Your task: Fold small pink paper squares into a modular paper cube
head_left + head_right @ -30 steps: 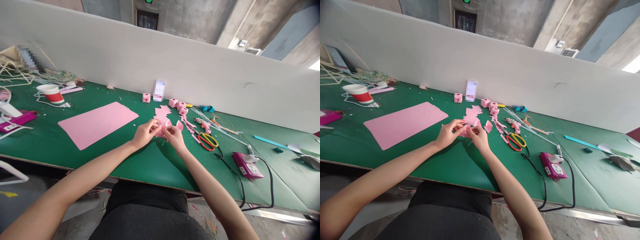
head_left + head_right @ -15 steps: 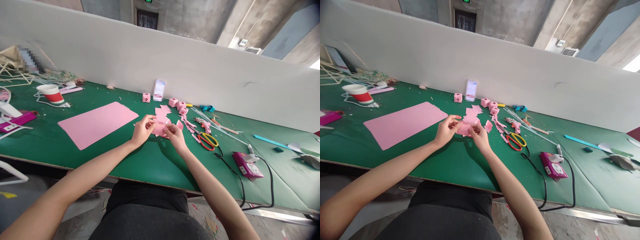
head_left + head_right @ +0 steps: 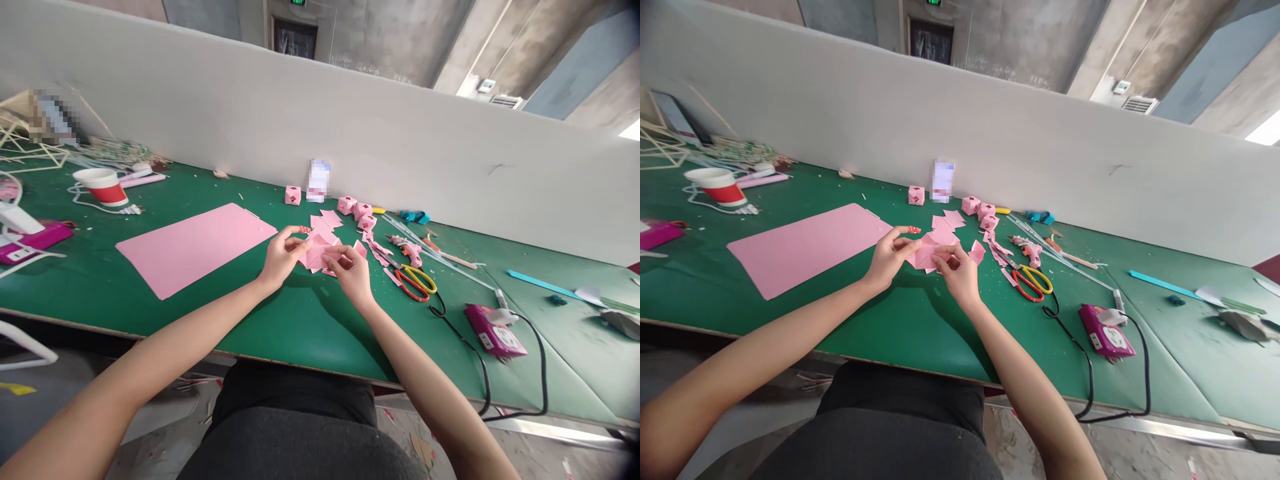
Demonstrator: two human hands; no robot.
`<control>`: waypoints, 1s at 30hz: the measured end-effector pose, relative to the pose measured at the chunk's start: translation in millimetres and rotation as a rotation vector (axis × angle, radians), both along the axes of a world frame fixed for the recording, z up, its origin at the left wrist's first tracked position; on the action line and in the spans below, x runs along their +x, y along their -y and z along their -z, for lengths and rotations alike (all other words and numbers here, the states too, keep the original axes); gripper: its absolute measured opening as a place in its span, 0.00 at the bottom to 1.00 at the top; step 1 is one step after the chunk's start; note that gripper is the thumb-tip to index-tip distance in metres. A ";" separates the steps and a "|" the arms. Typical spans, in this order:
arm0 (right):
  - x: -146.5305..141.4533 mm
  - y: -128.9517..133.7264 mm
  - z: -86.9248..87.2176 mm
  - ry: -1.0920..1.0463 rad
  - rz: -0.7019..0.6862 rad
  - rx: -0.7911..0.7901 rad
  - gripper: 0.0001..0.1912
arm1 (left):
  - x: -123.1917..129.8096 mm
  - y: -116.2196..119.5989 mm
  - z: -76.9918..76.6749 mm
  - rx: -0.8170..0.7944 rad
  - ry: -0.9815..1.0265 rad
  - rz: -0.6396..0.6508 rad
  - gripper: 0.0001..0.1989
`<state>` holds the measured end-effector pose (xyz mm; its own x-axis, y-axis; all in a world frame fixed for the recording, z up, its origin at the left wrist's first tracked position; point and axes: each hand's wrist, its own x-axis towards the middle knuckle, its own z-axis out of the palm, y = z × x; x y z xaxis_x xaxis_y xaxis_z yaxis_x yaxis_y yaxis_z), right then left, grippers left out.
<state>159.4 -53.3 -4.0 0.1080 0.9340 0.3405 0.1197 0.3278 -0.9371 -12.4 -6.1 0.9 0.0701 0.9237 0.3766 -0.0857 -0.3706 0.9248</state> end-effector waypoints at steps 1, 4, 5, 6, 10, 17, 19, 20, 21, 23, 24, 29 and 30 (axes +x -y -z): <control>0.1 0.1 -0.1 -0.005 -0.004 -0.013 0.17 | -0.1 -0.1 -0.2 -0.001 -0.002 -0.004 0.18; 0.5 1.1 -2.7 0.005 -0.028 -0.023 0.19 | -0.4 -0.6 -0.6 -0.008 0.002 -0.009 0.18; 0.6 1.5 -3.7 0.014 -0.041 -0.024 0.19 | -0.6 -0.8 -0.6 -0.010 0.008 -0.007 0.18; 0.8 1.7 -4.6 0.022 -0.058 -0.023 0.19 | -0.8 -1.1 -0.6 -0.011 0.014 -0.003 0.18; 1.1 2.1 -6.4 0.022 -0.146 -0.010 0.22 | -1.2 -2.9 0.3 -0.028 0.039 0.001 0.18; 2.4 1.9 -8.2 0.057 -0.187 0.006 0.28 | 1.6 -6.9 6.0 0.004 0.028 -0.040 0.16; 3.7 1.2 -7.1 0.051 -0.199 0.013 0.31 | 1.8 -8.0 7.1 0.005 0.035 -0.038 0.15; 4.4 0.9 -6.6 0.046 -0.202 0.012 0.31 | 1.7 -8.4 7.4 0.006 0.037 -0.037 0.15; 4.9 0.8 -6.1 0.043 -0.204 0.010 0.32 | 1.5 -8.7 7.4 0.007 0.039 -0.035 0.15; 5.4 1.0 -5.8 0.044 -0.195 -0.001 0.29 | 0.7 -8.7 7.1 0.011 0.035 -0.033 0.14; 5.3 1.2 -6.0 0.050 -0.185 -0.011 0.27 | 0.3 -8.5 6.8 0.011 0.031 -0.030 0.15; 3.2 1.6 -6.9 0.106 -0.061 -0.021 0.19 | 0.7 -4.2 5.5 -0.026 0.026 0.069 0.21; 3.3 1.2 -6.8 0.118 -0.021 -0.003 0.19 | 1.3 -3.0 5.3 -0.036 0.033 0.103 0.22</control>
